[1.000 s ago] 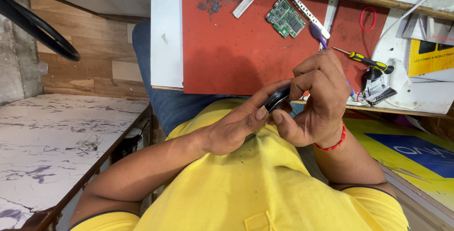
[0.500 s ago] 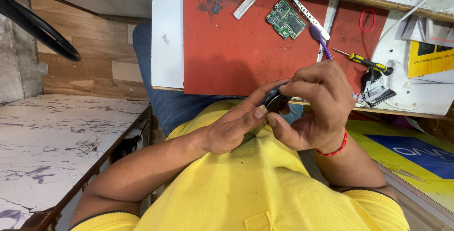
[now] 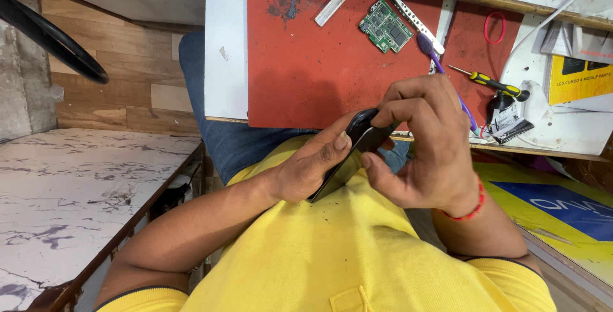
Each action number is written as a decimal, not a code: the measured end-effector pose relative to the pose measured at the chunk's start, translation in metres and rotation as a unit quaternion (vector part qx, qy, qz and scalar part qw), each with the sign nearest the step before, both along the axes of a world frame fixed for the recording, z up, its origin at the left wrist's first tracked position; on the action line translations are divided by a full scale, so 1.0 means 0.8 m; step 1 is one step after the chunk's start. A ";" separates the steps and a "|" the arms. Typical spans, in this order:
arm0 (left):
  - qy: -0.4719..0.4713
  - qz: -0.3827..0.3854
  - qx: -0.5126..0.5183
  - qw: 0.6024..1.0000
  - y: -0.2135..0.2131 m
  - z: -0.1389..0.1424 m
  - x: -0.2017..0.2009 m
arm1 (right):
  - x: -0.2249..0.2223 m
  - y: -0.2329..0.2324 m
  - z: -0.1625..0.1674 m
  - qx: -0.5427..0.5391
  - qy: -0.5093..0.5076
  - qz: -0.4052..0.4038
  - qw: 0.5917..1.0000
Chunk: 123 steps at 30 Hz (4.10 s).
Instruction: The person uses a screwdriver to remove screws from the back of a disassembled smartphone, then places the back cover onto the device and presses the edges to secure it. The person turns the phone over and interacts with the screen, which displays a lock screen and a keypad.
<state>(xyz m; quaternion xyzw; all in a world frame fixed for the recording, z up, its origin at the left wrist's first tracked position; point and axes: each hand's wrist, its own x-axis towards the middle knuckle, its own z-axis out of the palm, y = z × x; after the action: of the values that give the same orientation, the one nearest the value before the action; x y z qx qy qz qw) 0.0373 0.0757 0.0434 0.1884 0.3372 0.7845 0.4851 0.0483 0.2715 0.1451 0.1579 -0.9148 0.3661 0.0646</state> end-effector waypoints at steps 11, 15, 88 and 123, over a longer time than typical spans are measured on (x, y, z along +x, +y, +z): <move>0.014 0.000 0.005 1.000 -0.001 0.003 -0.002 | -0.039 0.044 0.034 -0.024 -0.236 0.094 0.967; -0.007 -0.002 -0.009 1.000 -0.005 0.003 -0.005 | -0.050 0.047 0.038 0.007 -0.257 0.139 0.956; 0.070 0.112 -0.028 0.991 -0.007 0.007 0.003 | -0.013 0.058 0.002 -0.159 -0.268 0.044 0.949; 0.285 0.165 -0.163 0.930 -0.005 0.028 0.015 | 0.069 0.013 -0.033 -0.349 -0.214 -0.120 0.904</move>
<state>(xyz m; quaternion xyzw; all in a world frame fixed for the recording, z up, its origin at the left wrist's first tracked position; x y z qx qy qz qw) 0.0491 0.0720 0.0658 0.2638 0.6111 0.7011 0.2560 0.1039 0.2816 0.1189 -0.0681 -0.7322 0.6766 -0.0383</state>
